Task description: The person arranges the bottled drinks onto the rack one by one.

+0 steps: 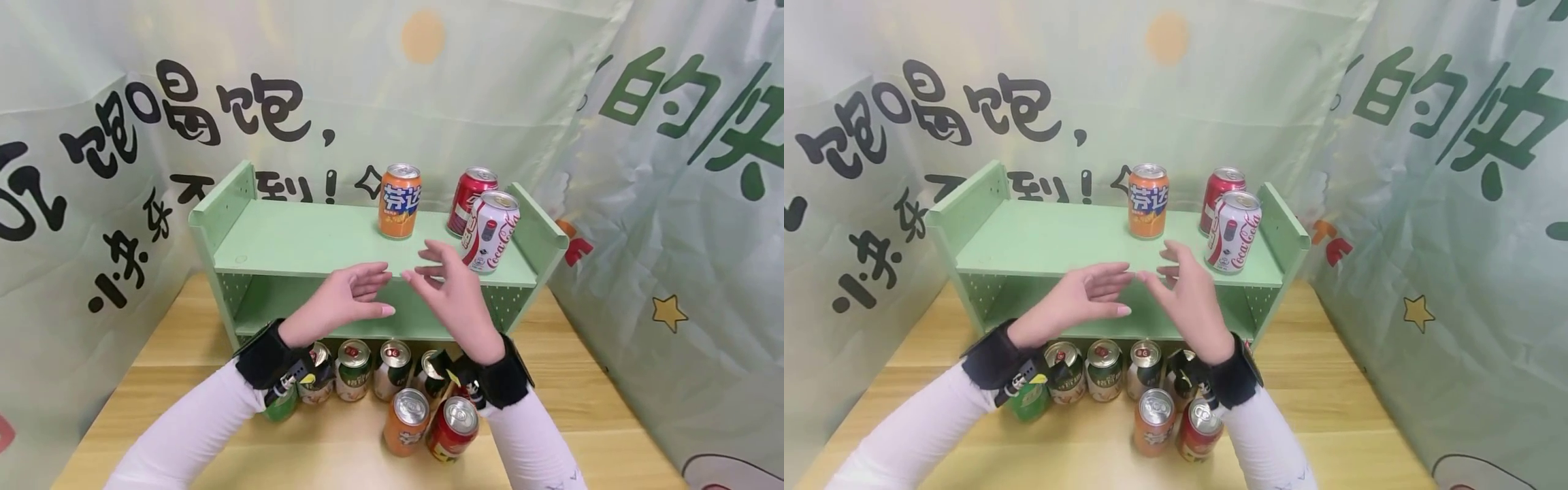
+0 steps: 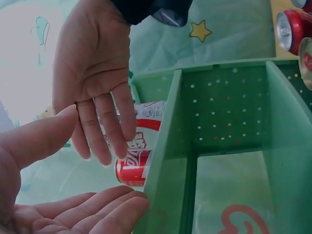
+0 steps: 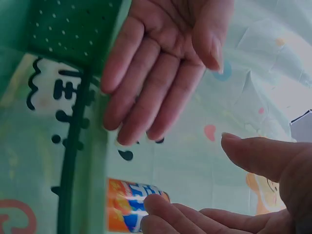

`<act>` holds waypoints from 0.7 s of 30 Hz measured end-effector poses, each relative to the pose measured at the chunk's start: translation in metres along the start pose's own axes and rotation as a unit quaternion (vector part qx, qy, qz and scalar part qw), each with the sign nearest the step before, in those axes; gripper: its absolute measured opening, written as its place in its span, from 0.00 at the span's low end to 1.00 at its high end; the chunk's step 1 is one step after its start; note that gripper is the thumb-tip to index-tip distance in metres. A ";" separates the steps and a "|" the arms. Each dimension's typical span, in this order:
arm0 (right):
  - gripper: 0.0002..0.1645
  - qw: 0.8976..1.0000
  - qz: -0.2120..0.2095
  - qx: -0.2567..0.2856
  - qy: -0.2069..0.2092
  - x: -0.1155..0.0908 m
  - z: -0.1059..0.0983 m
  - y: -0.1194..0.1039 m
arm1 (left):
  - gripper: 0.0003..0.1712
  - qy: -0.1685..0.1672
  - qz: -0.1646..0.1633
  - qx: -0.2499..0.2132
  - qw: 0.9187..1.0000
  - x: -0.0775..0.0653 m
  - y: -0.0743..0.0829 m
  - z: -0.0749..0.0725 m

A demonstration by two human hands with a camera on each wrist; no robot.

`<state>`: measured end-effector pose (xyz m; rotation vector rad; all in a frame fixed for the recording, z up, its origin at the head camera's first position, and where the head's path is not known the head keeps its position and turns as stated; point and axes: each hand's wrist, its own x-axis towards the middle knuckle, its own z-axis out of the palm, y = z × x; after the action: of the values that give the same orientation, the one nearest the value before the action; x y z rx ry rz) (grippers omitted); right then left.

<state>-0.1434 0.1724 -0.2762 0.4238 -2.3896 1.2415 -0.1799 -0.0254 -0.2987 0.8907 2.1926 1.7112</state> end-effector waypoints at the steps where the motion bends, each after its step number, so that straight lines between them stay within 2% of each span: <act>1: 0.36 1.000 0.002 0.003 -0.005 -0.005 0.002 0.001 | 0.44 0.001 0.004 0.001 1.000 -0.003 -0.002 0.002; 9: 0.35 1.000 -0.015 -0.004 -0.015 -0.035 0.012 0.010 | 0.43 0.003 0.015 0.034 0.999 -0.016 -0.013 0.015; 12: 0.33 1.000 -0.025 -0.010 -0.016 -0.042 0.014 0.014 | 0.43 -0.005 0.011 0.044 0.999 -0.018 -0.018 0.016; 14: 0.33 1.000 -0.024 -0.004 -0.020 -0.048 0.017 0.019 | 0.43 -0.023 0.006 0.033 0.999 -0.019 -0.023 0.016; 18: 0.33 0.999 0.012 0.029 -0.033 -0.062 0.023 0.029 | 0.43 -0.065 -0.001 -0.009 0.998 -0.023 -0.036 0.019; 21: 0.33 0.997 0.047 0.055 -0.034 -0.072 0.030 0.036 | 0.43 -0.078 -0.004 -0.026 0.997 -0.026 -0.047 0.023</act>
<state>-0.1035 0.1736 -0.3525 0.3960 -2.4306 1.4261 -0.1628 -0.0289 -0.3541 0.9679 2.0395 1.6278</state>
